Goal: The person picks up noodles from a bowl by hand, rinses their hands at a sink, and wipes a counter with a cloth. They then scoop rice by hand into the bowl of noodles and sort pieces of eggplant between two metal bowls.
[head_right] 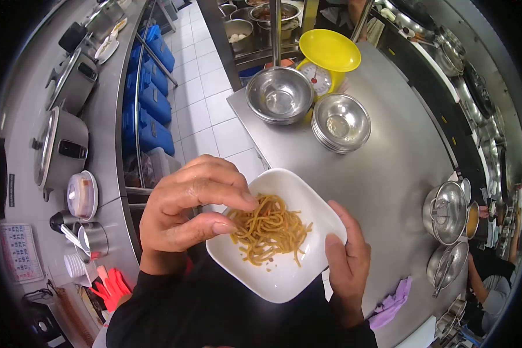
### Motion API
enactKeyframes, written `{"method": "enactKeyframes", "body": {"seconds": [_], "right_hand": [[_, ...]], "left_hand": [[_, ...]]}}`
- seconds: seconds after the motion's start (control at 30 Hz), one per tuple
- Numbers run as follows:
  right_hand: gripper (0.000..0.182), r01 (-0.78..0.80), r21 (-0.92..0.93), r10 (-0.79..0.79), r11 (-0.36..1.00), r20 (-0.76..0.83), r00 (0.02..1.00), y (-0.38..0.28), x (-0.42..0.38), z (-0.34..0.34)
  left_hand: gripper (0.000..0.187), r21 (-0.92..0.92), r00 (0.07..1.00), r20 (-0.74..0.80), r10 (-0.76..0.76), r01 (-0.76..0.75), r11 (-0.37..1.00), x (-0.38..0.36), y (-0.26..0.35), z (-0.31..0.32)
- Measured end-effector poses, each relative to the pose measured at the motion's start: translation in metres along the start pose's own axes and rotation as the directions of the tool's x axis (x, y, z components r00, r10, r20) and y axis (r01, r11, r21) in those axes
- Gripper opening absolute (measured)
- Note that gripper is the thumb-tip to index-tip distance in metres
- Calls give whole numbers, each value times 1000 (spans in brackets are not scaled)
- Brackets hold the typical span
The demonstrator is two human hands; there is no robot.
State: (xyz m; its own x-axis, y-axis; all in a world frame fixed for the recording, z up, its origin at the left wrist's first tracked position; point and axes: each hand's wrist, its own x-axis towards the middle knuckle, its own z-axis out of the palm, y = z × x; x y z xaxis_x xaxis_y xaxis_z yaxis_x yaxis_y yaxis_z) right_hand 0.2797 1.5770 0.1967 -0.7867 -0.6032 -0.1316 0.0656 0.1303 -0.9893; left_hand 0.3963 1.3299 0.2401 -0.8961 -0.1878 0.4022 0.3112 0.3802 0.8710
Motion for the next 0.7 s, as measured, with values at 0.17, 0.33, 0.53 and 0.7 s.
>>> {"method": "enactKeyframes", "body": {"seconds": [0.17,0.33,0.53,0.7], "right_hand": [[45,18,-33,-19,999,-16,1000,6,29,-1],[43,77,-34,-78,996,-9,997,27,56,-18],[47,33,-140,-45,990,-88,995,97,73,-89],[49,-183,-356,99,916,-239,966,161,63,-172]], "left_hand": [[30,-19,1000,-7,21,-21,1000,9,-22,7],[28,-20,1000,1,-2,2,1000,25,-28,13],[23,-81,991,-8,-136,135,988,26,-60,37],[22,54,974,83,-210,206,977,23,-88,53]]}}
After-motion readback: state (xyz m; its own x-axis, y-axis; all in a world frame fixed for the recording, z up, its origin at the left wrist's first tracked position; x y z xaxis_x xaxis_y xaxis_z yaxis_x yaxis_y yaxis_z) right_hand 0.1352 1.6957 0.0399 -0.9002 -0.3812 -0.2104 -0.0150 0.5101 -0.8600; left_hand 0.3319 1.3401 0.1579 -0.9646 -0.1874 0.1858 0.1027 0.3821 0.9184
